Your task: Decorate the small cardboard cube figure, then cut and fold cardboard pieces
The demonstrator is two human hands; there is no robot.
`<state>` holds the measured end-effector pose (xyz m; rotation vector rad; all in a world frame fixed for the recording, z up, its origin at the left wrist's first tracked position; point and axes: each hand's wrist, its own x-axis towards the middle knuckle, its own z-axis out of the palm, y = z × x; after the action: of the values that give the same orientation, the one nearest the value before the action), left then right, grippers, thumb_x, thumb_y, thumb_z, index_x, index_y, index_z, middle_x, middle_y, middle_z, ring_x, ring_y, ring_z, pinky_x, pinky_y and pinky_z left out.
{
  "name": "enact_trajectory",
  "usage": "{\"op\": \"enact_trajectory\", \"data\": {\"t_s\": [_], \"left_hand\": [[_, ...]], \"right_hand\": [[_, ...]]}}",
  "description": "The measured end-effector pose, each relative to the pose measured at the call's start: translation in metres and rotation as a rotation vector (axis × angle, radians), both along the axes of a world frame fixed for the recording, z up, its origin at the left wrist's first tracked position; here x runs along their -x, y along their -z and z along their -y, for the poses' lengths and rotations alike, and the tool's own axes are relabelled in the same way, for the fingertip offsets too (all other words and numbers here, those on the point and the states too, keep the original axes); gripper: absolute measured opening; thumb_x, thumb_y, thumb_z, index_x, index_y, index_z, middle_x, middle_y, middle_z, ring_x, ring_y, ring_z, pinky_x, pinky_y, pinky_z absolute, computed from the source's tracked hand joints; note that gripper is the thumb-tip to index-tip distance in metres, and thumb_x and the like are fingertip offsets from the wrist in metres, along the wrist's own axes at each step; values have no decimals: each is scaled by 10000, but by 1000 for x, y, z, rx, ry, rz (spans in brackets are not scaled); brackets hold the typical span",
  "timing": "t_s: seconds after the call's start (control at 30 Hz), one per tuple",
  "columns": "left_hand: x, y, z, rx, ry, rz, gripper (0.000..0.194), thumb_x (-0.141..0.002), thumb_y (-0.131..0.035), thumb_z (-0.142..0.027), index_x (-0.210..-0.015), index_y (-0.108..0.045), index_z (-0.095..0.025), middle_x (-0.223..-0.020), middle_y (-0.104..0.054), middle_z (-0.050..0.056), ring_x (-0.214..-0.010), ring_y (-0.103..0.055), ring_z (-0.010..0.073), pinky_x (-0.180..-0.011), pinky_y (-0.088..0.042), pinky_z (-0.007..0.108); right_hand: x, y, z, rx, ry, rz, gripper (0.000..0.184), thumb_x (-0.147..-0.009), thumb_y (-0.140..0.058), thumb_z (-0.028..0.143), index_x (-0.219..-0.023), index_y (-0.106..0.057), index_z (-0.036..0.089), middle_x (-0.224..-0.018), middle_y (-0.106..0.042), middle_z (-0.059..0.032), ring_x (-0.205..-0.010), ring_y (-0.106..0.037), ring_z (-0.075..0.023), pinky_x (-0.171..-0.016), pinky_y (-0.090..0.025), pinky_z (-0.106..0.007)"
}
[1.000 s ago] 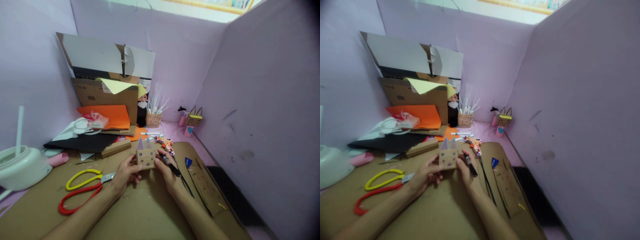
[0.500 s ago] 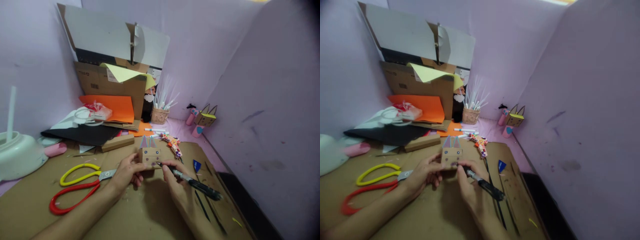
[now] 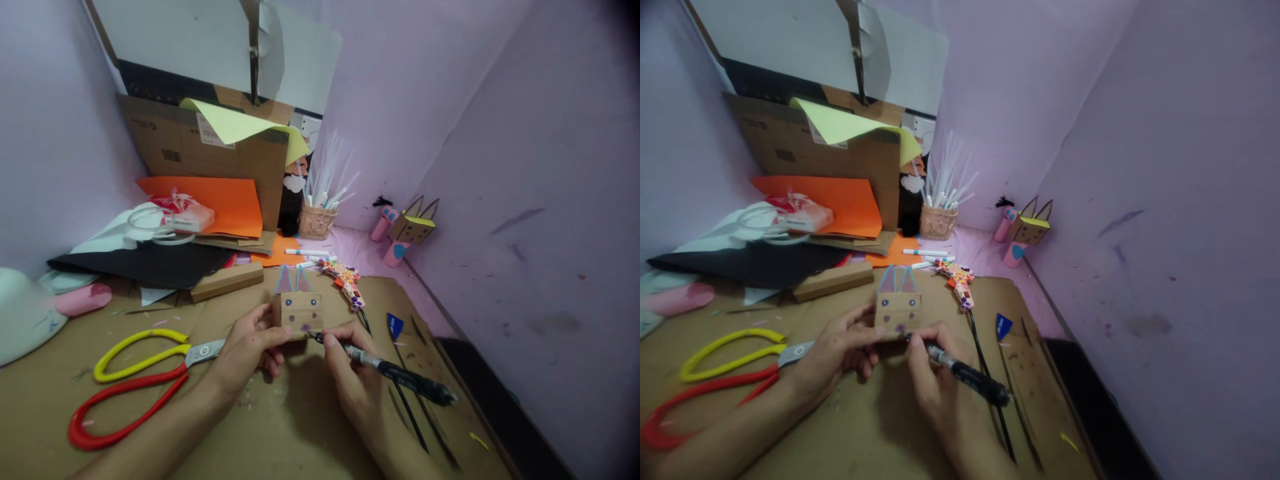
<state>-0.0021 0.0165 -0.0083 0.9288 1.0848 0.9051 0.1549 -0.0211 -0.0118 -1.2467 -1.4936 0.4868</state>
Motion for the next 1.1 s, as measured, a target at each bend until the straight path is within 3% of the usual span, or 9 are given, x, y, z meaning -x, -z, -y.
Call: {"op": "enact_trajectory", "data": {"t_s": [0.4, 0.73, 1.1], "left_hand": [[0, -1, 1, 5, 0, -2, 695, -572, -696, -308, -1181, -434, -99, -565, -604, -21, -353, -491, 96, -316, -410, 193], [0, 2, 0, -21, 13, 7, 632, -592, -691, -287, -1154, -458, -113, -754, -644, 33, -394, -499, 82, -318, -411, 193], [0, 0, 2, -19, 10, 27, 626, -602, -696, -286, -1151, -454, -110, -688, -619, 12, -405, -496, 89, -325, -411, 191]], "right_hand": [[2, 0, 1, -74, 18, 52, 174, -817, -498, 231, -664, -564, 182, -489, -513, 44, -425, -467, -81, -418, -336, -178], [3, -2, 1, -94, 9, 82, 166, -811, -503, 214, -664, -575, 184, -481, -515, 48, -413, -459, -80, -408, -334, -177], [4, -7, 3, -88, 19, 122, 169, -802, -506, 216, -647, -566, 184, -481, -526, 39, -413, -470, -88, -407, -343, -184]]}}
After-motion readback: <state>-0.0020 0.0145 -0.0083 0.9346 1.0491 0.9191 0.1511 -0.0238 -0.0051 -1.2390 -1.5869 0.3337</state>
